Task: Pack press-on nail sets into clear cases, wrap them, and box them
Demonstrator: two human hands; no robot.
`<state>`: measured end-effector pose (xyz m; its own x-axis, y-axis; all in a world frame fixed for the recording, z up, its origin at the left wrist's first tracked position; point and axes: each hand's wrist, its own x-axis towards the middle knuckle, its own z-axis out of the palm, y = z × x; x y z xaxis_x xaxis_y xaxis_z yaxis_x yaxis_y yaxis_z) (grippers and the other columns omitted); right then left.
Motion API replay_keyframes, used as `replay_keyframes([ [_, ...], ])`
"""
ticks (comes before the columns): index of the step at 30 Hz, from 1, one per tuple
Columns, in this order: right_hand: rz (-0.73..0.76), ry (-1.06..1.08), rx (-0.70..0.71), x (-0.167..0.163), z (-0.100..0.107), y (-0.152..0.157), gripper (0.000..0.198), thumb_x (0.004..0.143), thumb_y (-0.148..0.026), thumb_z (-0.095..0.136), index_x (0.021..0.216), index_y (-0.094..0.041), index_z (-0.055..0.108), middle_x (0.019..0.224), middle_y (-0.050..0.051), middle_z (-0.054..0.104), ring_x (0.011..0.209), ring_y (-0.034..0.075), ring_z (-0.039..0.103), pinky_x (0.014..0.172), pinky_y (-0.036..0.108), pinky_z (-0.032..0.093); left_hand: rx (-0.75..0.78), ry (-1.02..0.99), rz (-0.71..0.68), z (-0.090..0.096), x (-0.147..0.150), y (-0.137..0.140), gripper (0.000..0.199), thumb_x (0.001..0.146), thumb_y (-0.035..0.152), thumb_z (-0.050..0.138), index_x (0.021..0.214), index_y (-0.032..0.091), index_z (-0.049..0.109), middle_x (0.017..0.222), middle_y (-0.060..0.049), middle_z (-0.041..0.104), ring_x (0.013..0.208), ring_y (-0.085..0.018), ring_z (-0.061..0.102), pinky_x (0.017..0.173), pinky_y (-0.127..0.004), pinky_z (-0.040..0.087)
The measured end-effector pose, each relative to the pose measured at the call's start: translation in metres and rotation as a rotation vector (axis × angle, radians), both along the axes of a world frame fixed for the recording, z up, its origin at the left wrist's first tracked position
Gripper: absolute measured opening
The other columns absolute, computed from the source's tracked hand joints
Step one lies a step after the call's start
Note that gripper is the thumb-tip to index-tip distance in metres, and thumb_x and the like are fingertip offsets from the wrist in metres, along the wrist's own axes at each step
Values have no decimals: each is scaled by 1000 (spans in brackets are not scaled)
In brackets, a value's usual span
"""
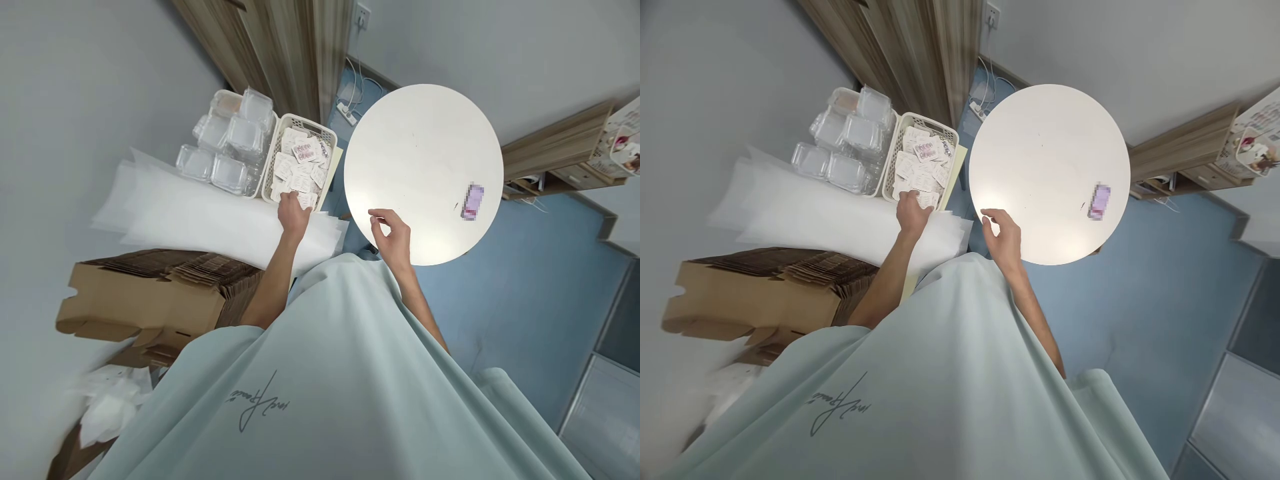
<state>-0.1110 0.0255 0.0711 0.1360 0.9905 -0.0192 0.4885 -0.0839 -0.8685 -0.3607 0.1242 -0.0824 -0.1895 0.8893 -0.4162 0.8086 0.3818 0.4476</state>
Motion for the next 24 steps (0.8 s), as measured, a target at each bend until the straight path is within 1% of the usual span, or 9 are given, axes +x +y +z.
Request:
replay_keyframes([
  [4,-17,21,-19,5,0,1,31,114,-47,62,120,-27,84,128,10,88,123,28,82,112,52,69,31,-57,113,-3,-3,1,72,93,4,75,163,16,64,166,-26,60,149,-46,71,131,-60,54],
  [6,-14,45,-29,7,1,2,30,113,-47,63,119,-27,84,127,10,88,123,28,82,113,52,69,70,-109,175,-4,-7,2,75,90,3,75,162,19,64,165,-25,62,147,-44,73,132,-63,53],
  [8,-9,64,-42,11,1,3,29,113,-46,64,119,-27,85,127,9,88,123,28,82,114,52,69,113,-189,260,-5,-11,4,78,86,5,80,161,22,65,160,-22,66,137,-41,78,132,-62,53],
  [12,-13,138,-67,20,-1,6,30,109,-48,66,116,-27,86,125,8,89,122,27,83,113,51,70,190,-400,473,7,-9,7,67,77,12,88,142,22,75,124,-11,79,109,-28,83,119,-51,62],
  [14,-20,190,-93,26,-3,7,30,107,-49,68,115,-27,87,124,8,90,120,27,84,112,50,71,241,-549,474,24,5,3,60,74,18,90,133,21,77,112,-9,80,103,-25,81,109,-45,67],
  [15,-25,212,-109,29,-3,8,31,107,-51,69,114,-27,87,124,8,91,119,27,84,111,50,71,259,-636,429,36,15,0,59,74,22,91,131,20,77,113,-9,81,103,-25,82,104,-43,68],
  [19,-57,278,-159,47,2,11,41,103,-64,76,117,-27,87,124,9,91,119,28,85,109,49,71,251,-962,194,94,68,-21,62,80,46,96,132,19,76,128,-14,85,123,-30,83,111,-46,69],
  [22,-67,333,-162,65,11,12,50,99,-72,82,122,-27,85,126,9,91,116,29,85,107,48,71,162,-1101,71,133,106,-33,64,79,48,102,131,21,78,131,-13,86,124,-31,84,112,-49,70],
  [24,-66,362,-152,79,18,11,51,98,-74,82,120,-27,85,124,8,90,113,28,85,105,47,71,120,-1153,37,152,127,-36,62,76,47,107,126,21,80,127,-12,88,120,-31,85,112,-49,71],
])
